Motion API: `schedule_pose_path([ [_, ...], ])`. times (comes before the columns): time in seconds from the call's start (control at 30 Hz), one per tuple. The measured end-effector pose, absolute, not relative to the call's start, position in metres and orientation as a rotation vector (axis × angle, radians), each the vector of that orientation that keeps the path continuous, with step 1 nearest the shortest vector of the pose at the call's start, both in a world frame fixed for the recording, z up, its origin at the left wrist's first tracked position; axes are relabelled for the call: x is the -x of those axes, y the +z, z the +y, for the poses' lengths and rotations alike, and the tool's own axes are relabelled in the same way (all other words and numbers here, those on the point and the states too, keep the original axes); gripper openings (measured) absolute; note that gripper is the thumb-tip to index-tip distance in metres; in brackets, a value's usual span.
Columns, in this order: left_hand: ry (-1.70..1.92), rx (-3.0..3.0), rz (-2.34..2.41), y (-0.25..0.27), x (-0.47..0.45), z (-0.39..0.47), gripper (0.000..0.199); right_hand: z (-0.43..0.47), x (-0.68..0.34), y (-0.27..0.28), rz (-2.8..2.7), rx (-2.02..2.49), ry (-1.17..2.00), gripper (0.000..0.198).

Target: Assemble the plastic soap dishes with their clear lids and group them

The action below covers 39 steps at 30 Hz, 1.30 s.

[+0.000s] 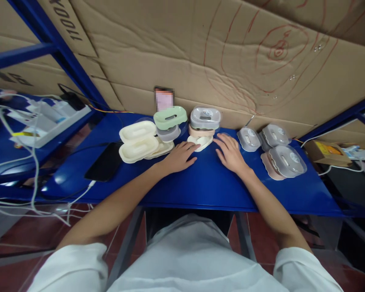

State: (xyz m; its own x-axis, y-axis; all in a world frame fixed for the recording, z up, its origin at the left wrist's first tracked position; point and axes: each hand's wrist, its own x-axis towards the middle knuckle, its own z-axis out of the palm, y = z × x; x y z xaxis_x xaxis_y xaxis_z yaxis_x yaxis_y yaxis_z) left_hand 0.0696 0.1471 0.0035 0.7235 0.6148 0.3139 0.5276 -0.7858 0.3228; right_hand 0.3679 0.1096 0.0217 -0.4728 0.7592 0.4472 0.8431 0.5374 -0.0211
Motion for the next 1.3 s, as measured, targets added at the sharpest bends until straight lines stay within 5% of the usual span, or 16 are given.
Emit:
schedule_pose_path([
  [0.4, 0.64, -2.614, 0.679, 0.012, -0.059, 0.146, 0.014, 0.104, -0.377, 0.013, -2.408, 1.44, -0.205, 0.053],
  [0.77, 0.551, -2.652, 0.709, 0.013, -0.061, 0.142, 0.023, 0.149, -0.346, 0.018, -2.51, 1.42, -0.131, 0.055],
  [0.93, 0.513, -2.661, 0.707, 0.016, -0.057, 0.14, 0.017, 0.171, -0.336, 0.039, -2.455, 1.5, -0.09, 0.032],
  [1.17, 0.751, -2.702, 0.778, 0.02, -0.058, 0.137, 0.056, 0.121, -0.342, 0.042, -2.384, 1.233, 0.196, 0.044],
  [1.3, 0.708, -2.706, 0.718, 0.018, -0.057, 0.142, 0.047, 0.097, -0.334, 0.026, -2.464, 1.099, 0.239, 0.043],
])
